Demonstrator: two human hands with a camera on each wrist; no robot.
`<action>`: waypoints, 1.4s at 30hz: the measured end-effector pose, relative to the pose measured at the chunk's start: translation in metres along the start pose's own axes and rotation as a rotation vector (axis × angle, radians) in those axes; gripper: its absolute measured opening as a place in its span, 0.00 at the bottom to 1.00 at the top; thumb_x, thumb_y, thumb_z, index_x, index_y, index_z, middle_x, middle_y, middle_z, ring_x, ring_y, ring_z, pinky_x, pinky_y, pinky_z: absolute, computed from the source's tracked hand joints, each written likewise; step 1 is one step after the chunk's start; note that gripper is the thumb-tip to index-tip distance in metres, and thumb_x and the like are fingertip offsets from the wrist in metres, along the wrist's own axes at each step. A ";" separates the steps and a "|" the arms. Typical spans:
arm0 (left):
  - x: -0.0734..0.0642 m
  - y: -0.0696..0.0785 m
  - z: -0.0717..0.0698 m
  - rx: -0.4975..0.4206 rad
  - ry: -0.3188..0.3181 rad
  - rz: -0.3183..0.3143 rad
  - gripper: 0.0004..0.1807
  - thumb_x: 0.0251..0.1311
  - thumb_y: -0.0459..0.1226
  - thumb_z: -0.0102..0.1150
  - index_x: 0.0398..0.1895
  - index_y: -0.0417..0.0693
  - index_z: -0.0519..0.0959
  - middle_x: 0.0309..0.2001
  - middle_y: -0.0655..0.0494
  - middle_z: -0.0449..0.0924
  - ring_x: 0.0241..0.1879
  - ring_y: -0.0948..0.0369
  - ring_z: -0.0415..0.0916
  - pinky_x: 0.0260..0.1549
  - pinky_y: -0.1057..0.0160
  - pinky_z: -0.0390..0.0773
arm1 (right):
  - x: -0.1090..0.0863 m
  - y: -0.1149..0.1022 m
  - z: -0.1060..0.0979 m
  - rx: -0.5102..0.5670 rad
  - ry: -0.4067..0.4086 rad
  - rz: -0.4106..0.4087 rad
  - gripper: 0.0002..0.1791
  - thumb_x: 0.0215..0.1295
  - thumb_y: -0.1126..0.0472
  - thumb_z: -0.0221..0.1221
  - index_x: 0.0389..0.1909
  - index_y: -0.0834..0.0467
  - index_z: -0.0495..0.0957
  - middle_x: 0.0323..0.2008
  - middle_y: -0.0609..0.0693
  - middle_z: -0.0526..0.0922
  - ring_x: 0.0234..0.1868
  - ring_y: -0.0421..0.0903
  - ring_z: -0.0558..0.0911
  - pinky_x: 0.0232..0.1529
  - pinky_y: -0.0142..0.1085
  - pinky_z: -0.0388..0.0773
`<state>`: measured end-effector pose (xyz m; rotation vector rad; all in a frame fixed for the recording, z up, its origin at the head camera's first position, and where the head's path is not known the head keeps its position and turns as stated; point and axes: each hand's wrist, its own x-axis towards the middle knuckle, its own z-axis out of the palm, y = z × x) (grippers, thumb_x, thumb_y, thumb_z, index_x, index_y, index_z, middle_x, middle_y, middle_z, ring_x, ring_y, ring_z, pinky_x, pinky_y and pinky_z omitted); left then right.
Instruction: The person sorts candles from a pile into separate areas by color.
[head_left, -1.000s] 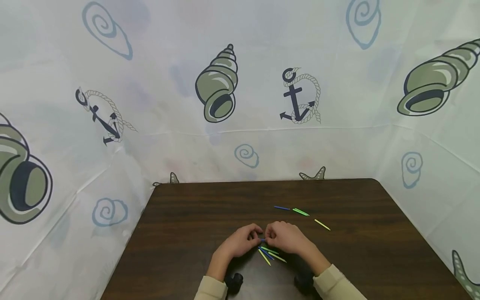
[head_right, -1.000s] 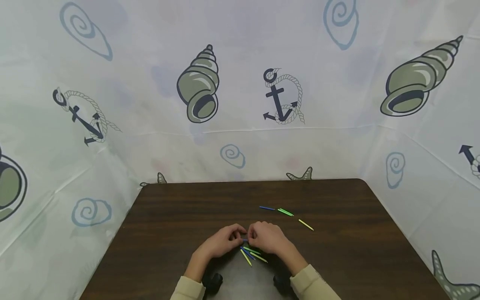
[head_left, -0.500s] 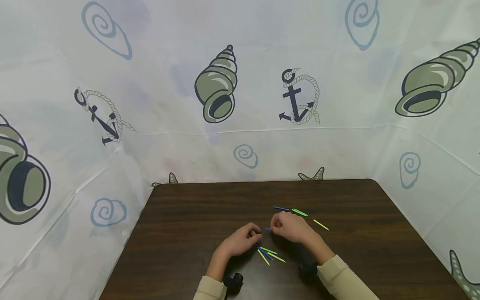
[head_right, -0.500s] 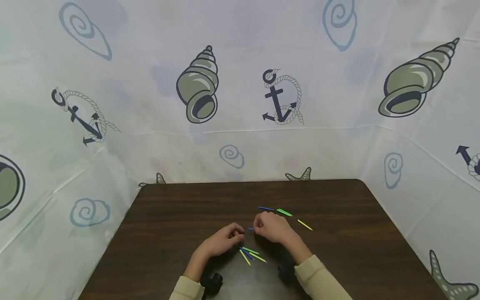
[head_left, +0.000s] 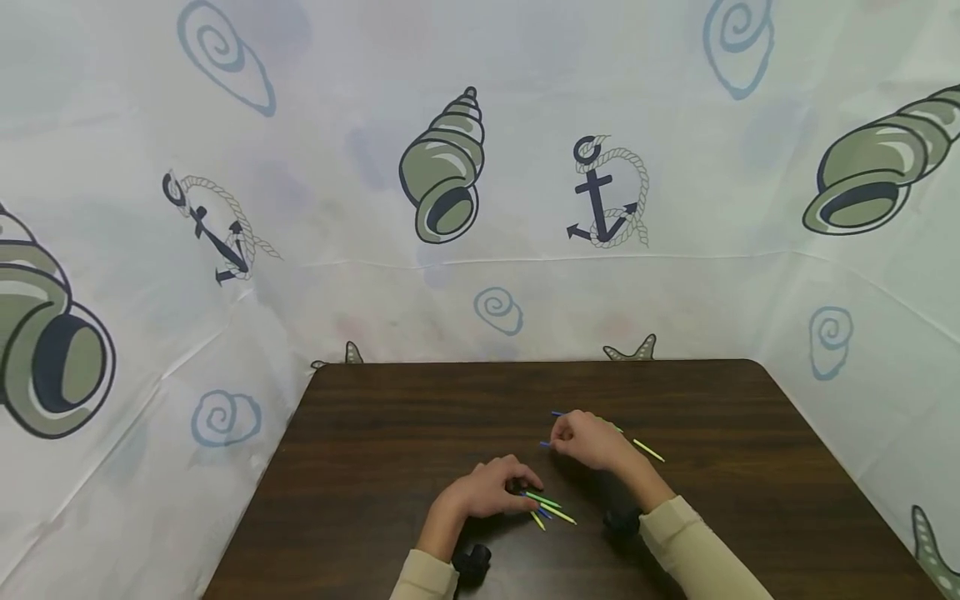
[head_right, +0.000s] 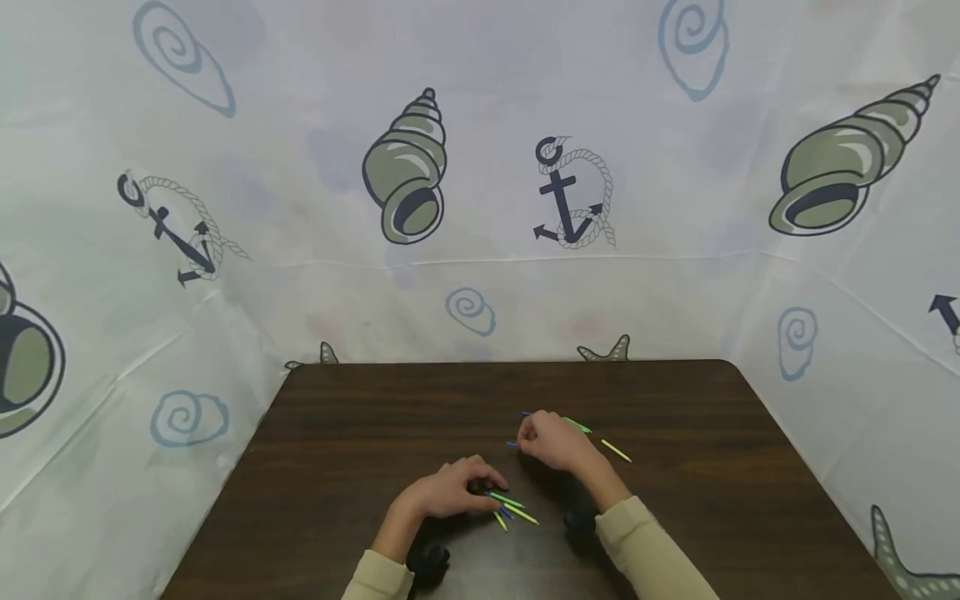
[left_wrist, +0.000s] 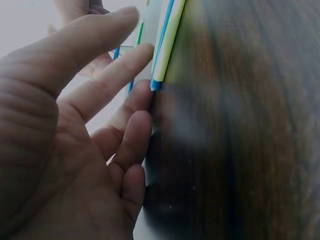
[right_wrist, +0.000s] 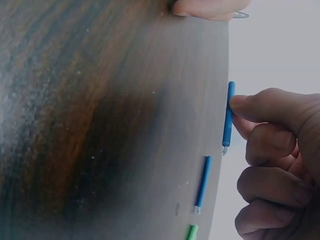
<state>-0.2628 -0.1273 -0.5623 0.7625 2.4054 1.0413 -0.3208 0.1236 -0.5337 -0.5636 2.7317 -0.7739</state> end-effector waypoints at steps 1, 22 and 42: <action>0.000 0.000 0.001 0.012 0.004 -0.002 0.13 0.71 0.50 0.69 0.55 0.63 0.88 0.48 0.67 0.78 0.45 0.66 0.71 0.56 0.50 0.63 | 0.001 0.001 0.000 0.002 -0.001 0.001 0.05 0.75 0.56 0.66 0.37 0.48 0.87 0.26 0.40 0.81 0.24 0.41 0.74 0.26 0.37 0.69; 0.009 -0.006 0.013 0.079 0.115 0.000 0.08 0.71 0.51 0.68 0.49 0.68 0.88 0.40 0.70 0.75 0.41 0.70 0.71 0.53 0.47 0.65 | 0.030 0.032 -0.026 0.025 0.039 0.073 0.07 0.77 0.55 0.63 0.41 0.52 0.89 0.37 0.45 0.87 0.34 0.44 0.80 0.35 0.40 0.75; 0.002 0.008 0.008 0.129 0.059 -0.058 0.10 0.73 0.50 0.67 0.54 0.68 0.86 0.47 0.68 0.77 0.45 0.68 0.69 0.49 0.57 0.62 | 0.054 0.044 -0.034 -0.018 0.025 0.065 0.09 0.76 0.55 0.64 0.43 0.53 0.90 0.43 0.48 0.90 0.41 0.45 0.85 0.45 0.51 0.82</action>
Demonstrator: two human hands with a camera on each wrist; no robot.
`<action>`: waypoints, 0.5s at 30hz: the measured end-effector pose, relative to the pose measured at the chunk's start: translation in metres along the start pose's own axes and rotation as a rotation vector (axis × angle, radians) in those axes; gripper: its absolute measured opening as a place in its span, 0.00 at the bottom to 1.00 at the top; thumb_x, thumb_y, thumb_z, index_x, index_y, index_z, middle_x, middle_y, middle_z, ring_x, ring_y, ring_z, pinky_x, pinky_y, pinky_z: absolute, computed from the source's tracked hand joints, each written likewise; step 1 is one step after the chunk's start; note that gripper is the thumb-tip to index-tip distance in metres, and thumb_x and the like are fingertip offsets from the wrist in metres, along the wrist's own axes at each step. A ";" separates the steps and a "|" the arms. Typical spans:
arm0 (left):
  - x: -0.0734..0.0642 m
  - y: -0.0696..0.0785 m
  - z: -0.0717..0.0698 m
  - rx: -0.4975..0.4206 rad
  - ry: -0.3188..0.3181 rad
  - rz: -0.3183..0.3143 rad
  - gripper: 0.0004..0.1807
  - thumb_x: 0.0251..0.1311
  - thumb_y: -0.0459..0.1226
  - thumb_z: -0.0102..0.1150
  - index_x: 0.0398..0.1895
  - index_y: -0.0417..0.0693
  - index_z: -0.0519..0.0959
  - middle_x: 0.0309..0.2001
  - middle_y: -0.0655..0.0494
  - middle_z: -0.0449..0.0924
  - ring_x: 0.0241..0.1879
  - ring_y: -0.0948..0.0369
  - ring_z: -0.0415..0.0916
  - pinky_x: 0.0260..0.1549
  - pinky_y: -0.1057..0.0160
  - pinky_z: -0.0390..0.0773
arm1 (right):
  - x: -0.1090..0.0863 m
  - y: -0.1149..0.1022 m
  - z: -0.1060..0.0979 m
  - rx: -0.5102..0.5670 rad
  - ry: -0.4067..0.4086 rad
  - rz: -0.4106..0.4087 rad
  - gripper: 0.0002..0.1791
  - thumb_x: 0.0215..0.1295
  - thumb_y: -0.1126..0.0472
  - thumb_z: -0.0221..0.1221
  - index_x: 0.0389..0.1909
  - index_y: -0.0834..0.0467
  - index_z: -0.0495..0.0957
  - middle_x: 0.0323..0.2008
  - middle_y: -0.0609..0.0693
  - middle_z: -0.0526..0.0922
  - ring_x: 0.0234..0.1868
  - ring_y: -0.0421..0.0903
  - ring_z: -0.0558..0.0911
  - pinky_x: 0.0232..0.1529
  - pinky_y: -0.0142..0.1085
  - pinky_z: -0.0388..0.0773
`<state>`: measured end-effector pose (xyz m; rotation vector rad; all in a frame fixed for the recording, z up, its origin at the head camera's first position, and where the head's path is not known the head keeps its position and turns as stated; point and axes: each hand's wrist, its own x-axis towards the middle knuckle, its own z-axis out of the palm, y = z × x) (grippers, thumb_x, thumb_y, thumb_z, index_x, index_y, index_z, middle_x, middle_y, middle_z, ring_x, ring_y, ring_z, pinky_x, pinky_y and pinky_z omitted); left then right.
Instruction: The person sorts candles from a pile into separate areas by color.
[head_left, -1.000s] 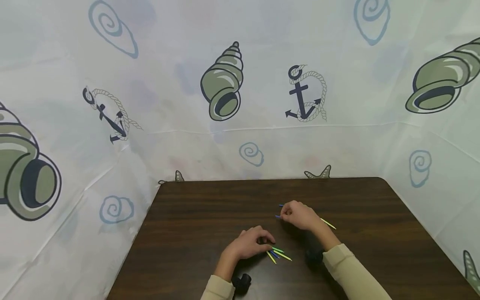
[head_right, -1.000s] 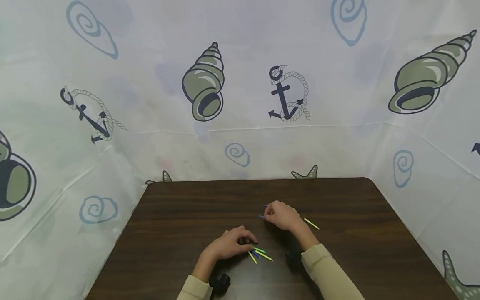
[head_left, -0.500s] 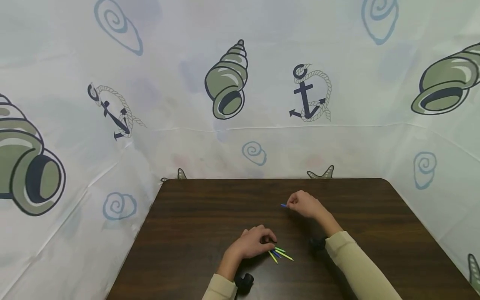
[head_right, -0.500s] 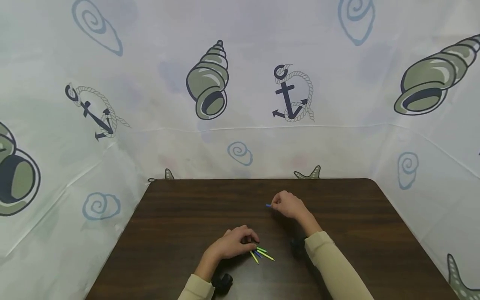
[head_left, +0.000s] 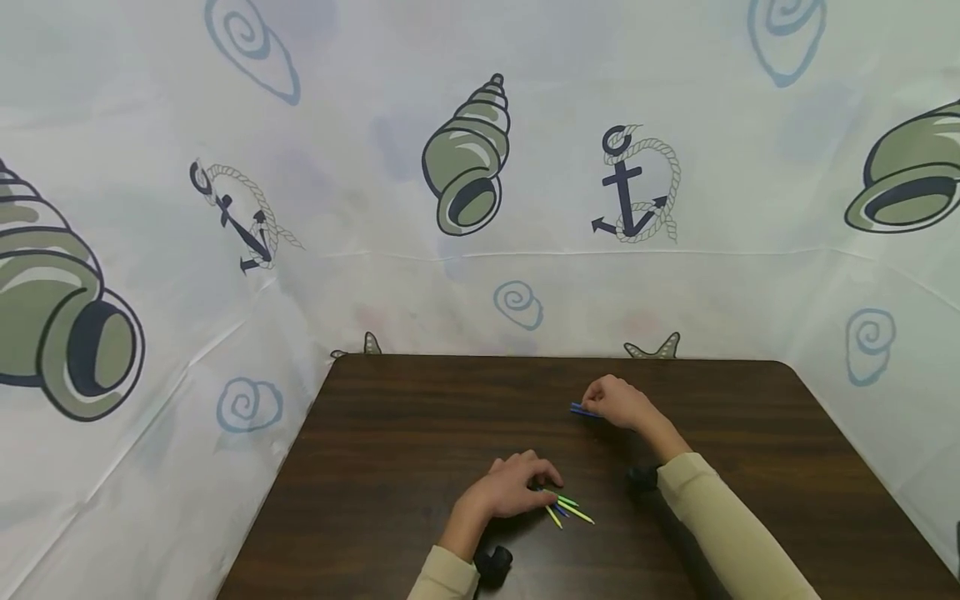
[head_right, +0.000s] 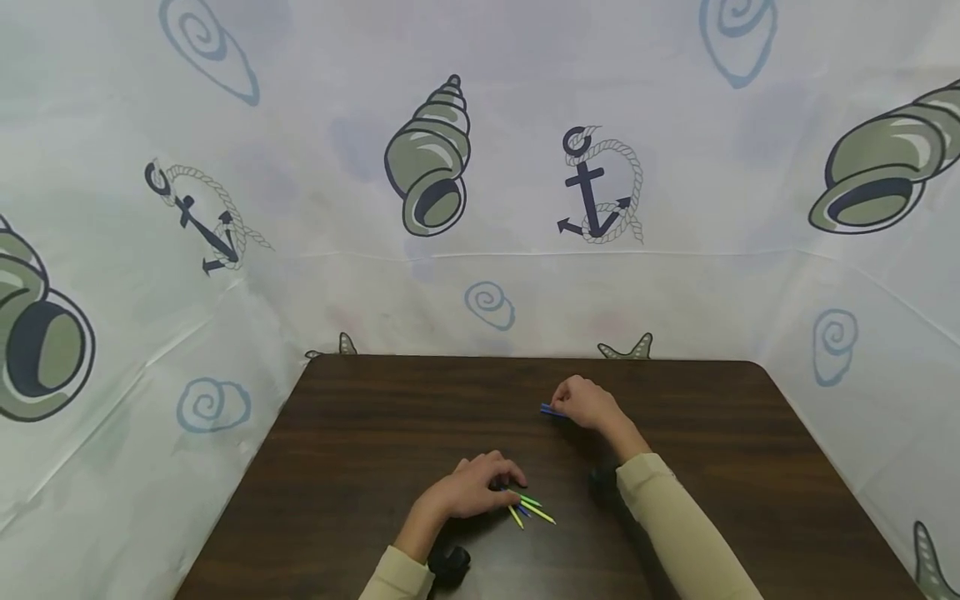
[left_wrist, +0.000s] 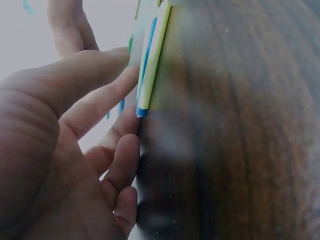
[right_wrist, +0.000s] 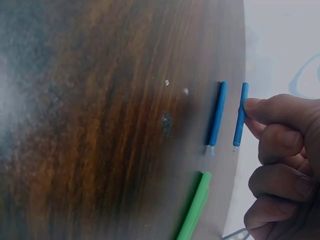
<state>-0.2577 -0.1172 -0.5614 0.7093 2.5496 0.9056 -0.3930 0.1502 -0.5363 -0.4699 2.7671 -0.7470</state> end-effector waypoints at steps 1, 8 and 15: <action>0.000 0.000 0.000 -0.008 0.005 -0.003 0.10 0.73 0.50 0.67 0.54 0.68 0.87 0.46 0.68 0.76 0.44 0.68 0.69 0.49 0.57 0.61 | 0.001 0.000 0.000 0.001 -0.006 0.002 0.09 0.76 0.55 0.63 0.43 0.53 0.90 0.43 0.48 0.90 0.41 0.45 0.84 0.45 0.51 0.82; -0.002 -0.002 -0.001 -0.024 -0.002 0.025 0.11 0.77 0.51 0.62 0.56 0.66 0.87 0.47 0.66 0.77 0.44 0.67 0.69 0.48 0.56 0.60 | 0.009 0.003 0.004 -0.035 -0.027 0.023 0.09 0.78 0.55 0.62 0.44 0.52 0.90 0.40 0.46 0.90 0.37 0.44 0.82 0.41 0.46 0.80; -0.003 -0.003 -0.005 -0.003 -0.045 0.026 0.14 0.78 0.52 0.60 0.60 0.67 0.85 0.50 0.66 0.76 0.45 0.67 0.68 0.50 0.57 0.61 | 0.012 0.002 0.003 -0.047 -0.043 0.028 0.09 0.78 0.56 0.62 0.44 0.53 0.90 0.40 0.46 0.90 0.36 0.44 0.81 0.38 0.45 0.79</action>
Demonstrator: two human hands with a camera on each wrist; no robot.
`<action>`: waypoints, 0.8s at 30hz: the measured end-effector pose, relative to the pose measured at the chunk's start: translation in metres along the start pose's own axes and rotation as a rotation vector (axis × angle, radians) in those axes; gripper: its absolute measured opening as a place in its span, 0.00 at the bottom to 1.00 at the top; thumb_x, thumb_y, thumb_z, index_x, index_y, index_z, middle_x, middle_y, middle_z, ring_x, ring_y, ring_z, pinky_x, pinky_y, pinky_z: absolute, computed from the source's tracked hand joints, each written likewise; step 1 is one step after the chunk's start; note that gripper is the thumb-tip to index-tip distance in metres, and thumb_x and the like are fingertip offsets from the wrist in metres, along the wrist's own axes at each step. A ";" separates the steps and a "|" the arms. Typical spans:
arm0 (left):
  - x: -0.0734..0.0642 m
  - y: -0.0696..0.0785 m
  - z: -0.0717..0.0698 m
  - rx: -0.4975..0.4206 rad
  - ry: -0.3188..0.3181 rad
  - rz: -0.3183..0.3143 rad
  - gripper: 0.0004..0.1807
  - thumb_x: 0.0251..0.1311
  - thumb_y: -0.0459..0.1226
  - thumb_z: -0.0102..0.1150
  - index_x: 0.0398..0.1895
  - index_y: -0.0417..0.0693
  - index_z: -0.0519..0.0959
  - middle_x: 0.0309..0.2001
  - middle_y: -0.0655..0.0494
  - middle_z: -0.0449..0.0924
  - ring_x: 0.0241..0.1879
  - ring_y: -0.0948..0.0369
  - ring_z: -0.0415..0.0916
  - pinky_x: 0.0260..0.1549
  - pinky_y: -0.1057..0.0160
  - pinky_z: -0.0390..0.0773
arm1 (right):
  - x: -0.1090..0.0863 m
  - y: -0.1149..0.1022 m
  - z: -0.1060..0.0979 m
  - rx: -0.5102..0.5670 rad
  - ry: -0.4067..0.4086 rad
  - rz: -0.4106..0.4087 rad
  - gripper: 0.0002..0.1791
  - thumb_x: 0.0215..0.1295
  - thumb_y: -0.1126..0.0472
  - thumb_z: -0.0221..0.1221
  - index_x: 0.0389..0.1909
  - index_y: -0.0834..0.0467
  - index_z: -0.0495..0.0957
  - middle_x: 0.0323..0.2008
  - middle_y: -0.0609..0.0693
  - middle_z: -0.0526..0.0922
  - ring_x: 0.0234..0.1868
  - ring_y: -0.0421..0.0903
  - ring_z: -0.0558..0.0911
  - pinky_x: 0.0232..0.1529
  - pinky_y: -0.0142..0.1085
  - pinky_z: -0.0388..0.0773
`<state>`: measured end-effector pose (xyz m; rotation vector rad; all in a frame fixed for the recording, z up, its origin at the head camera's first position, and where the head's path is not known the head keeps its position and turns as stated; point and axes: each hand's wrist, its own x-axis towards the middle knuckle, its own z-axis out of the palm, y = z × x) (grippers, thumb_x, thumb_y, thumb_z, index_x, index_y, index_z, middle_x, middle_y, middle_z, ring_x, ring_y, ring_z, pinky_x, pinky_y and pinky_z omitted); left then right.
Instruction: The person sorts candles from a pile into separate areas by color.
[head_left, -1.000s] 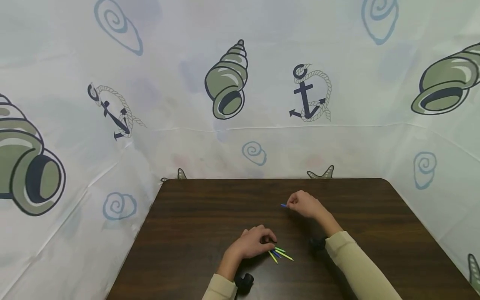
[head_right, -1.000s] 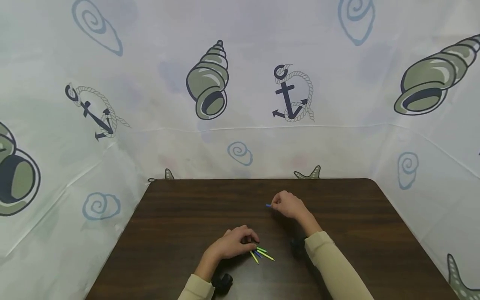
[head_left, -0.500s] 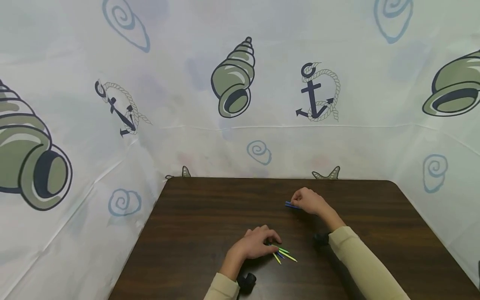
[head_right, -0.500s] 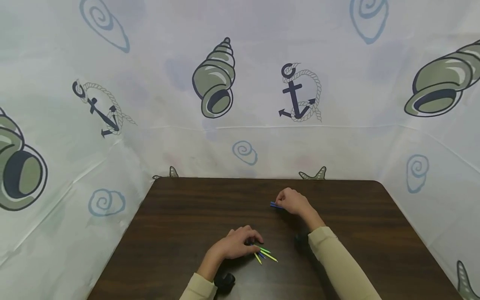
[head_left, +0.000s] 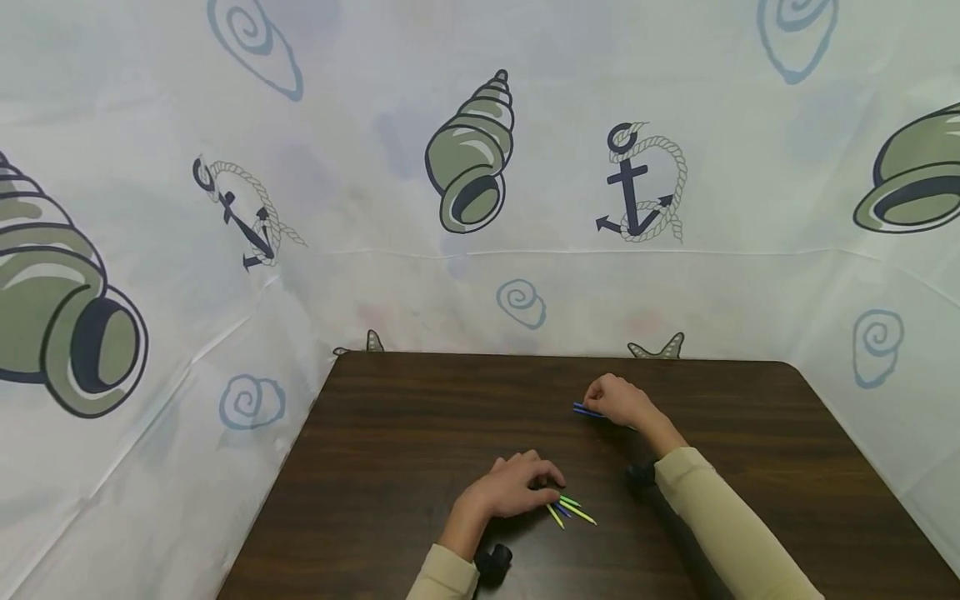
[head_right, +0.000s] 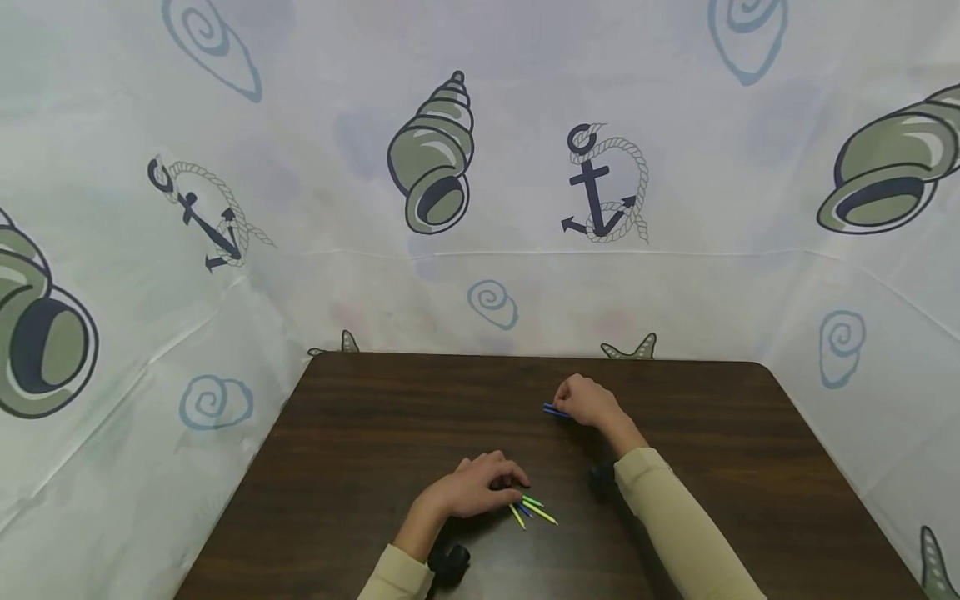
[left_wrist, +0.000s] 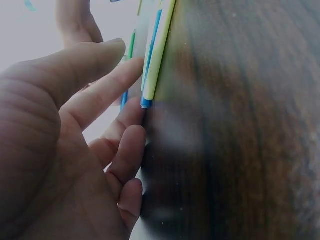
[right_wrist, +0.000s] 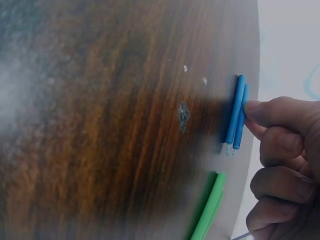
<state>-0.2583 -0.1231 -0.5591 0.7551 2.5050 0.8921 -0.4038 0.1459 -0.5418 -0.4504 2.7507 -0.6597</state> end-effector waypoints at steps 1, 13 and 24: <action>0.000 0.000 0.000 0.000 -0.001 0.001 0.14 0.78 0.52 0.59 0.60 0.67 0.85 0.51 0.66 0.76 0.45 0.67 0.68 0.50 0.57 0.61 | 0.000 0.000 0.000 -0.001 0.002 -0.002 0.09 0.78 0.56 0.62 0.44 0.53 0.90 0.39 0.46 0.90 0.35 0.45 0.81 0.38 0.45 0.78; 0.005 -0.009 0.005 0.007 0.014 0.024 0.12 0.80 0.50 0.58 0.59 0.71 0.84 0.49 0.68 0.75 0.46 0.67 0.68 0.49 0.57 0.60 | -0.003 -0.006 -0.001 0.000 0.029 0.015 0.09 0.77 0.56 0.62 0.42 0.54 0.90 0.41 0.48 0.90 0.37 0.45 0.82 0.43 0.49 0.80; 0.011 -0.014 0.012 -0.032 0.045 -0.008 0.10 0.80 0.47 0.59 0.57 0.71 0.85 0.43 0.71 0.73 0.41 0.68 0.66 0.46 0.57 0.59 | -0.005 -0.004 0.006 0.015 0.093 0.017 0.10 0.78 0.54 0.61 0.45 0.52 0.90 0.47 0.50 0.90 0.45 0.48 0.85 0.49 0.55 0.83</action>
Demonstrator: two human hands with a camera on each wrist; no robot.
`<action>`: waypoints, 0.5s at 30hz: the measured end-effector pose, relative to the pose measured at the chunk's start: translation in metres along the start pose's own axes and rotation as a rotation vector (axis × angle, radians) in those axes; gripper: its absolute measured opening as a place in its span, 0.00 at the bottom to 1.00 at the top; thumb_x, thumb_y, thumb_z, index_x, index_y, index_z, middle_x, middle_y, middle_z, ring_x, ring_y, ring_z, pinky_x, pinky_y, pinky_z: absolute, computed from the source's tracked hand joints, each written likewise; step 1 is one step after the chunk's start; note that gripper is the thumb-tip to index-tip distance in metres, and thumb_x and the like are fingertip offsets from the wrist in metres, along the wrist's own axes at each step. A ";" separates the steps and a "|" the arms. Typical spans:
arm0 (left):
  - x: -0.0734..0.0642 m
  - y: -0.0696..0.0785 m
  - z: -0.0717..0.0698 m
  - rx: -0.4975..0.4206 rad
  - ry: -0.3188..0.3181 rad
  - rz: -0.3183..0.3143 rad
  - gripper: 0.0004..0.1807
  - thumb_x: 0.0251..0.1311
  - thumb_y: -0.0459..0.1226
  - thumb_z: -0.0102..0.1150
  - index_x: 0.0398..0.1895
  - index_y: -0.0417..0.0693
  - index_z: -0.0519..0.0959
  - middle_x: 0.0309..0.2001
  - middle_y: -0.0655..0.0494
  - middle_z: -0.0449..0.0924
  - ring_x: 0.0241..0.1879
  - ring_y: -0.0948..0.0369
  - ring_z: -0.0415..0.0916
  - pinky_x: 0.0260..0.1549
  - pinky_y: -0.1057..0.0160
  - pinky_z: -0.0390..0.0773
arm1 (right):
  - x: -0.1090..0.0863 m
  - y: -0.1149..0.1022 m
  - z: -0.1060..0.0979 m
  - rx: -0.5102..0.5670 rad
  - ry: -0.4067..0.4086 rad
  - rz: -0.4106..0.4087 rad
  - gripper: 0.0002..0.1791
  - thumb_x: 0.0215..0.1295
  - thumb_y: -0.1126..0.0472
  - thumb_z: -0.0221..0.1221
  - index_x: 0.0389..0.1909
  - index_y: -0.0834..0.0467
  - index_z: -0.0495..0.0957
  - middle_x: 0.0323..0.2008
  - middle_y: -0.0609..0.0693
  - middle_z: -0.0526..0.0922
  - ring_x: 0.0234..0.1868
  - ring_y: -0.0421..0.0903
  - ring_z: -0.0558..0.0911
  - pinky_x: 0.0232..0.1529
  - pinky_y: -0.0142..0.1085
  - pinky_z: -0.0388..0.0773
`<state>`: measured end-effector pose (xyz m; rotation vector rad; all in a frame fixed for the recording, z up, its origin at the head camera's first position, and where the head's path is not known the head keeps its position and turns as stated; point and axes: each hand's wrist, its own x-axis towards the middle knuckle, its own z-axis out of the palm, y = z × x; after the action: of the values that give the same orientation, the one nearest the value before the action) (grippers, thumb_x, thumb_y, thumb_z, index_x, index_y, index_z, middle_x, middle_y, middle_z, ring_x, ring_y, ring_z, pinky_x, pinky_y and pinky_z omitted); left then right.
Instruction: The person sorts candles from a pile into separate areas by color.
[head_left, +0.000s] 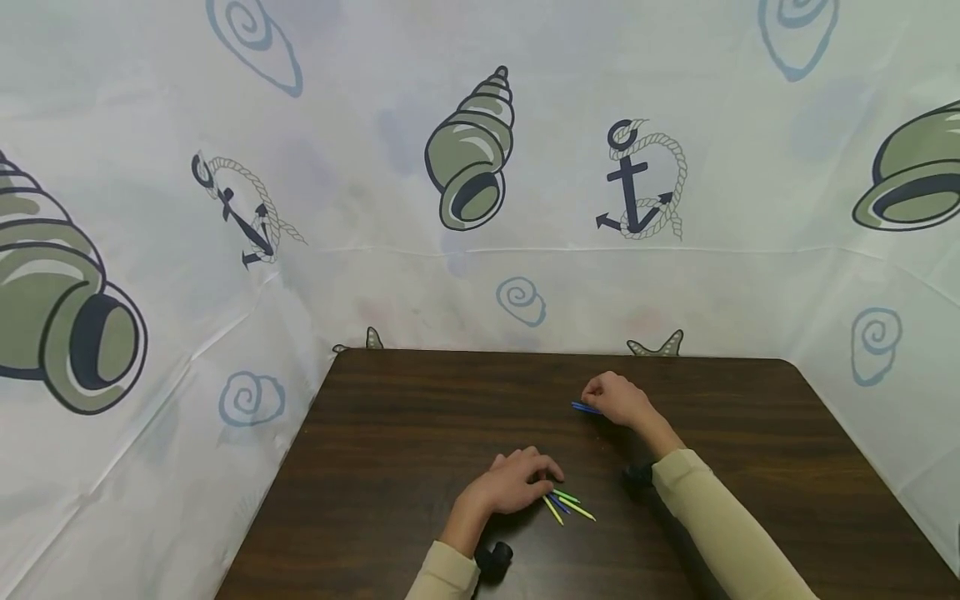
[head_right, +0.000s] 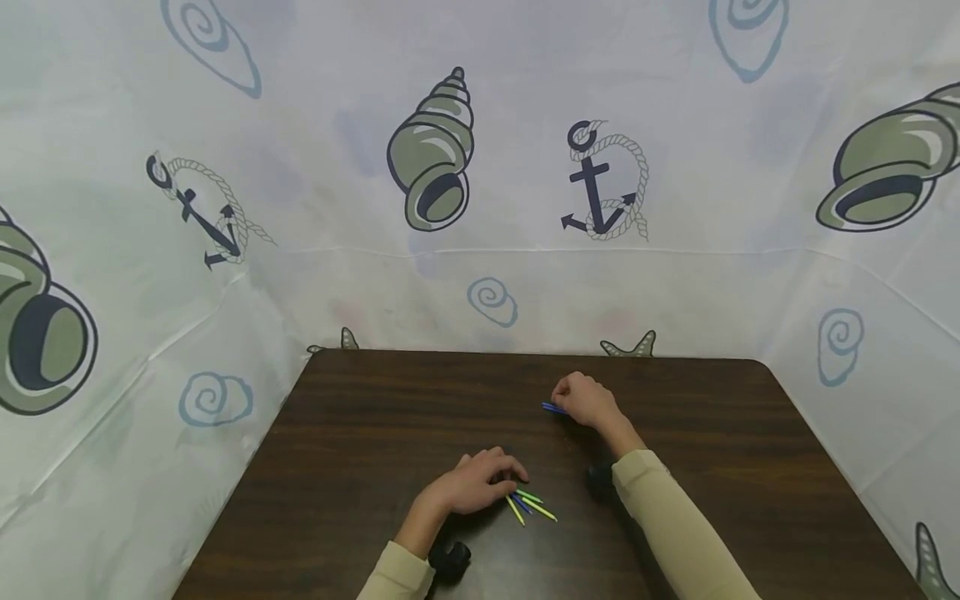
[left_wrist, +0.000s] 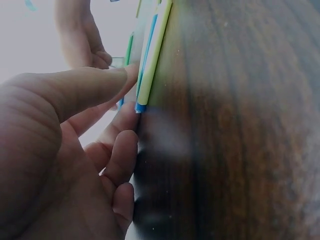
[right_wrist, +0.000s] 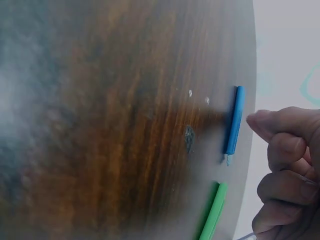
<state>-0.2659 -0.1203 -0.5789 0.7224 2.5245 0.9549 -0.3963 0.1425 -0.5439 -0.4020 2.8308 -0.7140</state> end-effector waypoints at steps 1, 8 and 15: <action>-0.001 0.004 -0.002 0.002 0.000 -0.002 0.10 0.80 0.46 0.59 0.57 0.70 0.85 0.43 0.71 0.73 0.41 0.68 0.66 0.46 0.57 0.59 | -0.002 0.000 -0.001 0.012 0.012 -0.001 0.10 0.79 0.54 0.61 0.45 0.52 0.89 0.48 0.51 0.90 0.45 0.49 0.85 0.49 0.56 0.82; -0.006 0.020 -0.010 0.024 0.014 -0.014 0.10 0.78 0.43 0.63 0.56 0.65 0.85 0.40 0.69 0.72 0.38 0.67 0.67 0.46 0.57 0.59 | -0.024 -0.013 0.006 0.102 0.058 -0.044 0.09 0.80 0.55 0.60 0.50 0.53 0.85 0.41 0.49 0.87 0.36 0.46 0.81 0.36 0.44 0.77; -0.001 0.012 0.002 0.027 0.090 0.002 0.07 0.78 0.42 0.62 0.51 0.64 0.86 0.39 0.68 0.74 0.37 0.67 0.68 0.45 0.54 0.60 | -0.047 -0.017 0.028 0.192 0.012 -0.114 0.09 0.80 0.55 0.60 0.48 0.54 0.86 0.30 0.47 0.80 0.25 0.43 0.73 0.28 0.38 0.70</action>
<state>-0.2605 -0.1120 -0.5723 0.7052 2.6193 0.9762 -0.3410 0.1300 -0.5540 -0.5305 2.7342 -1.0039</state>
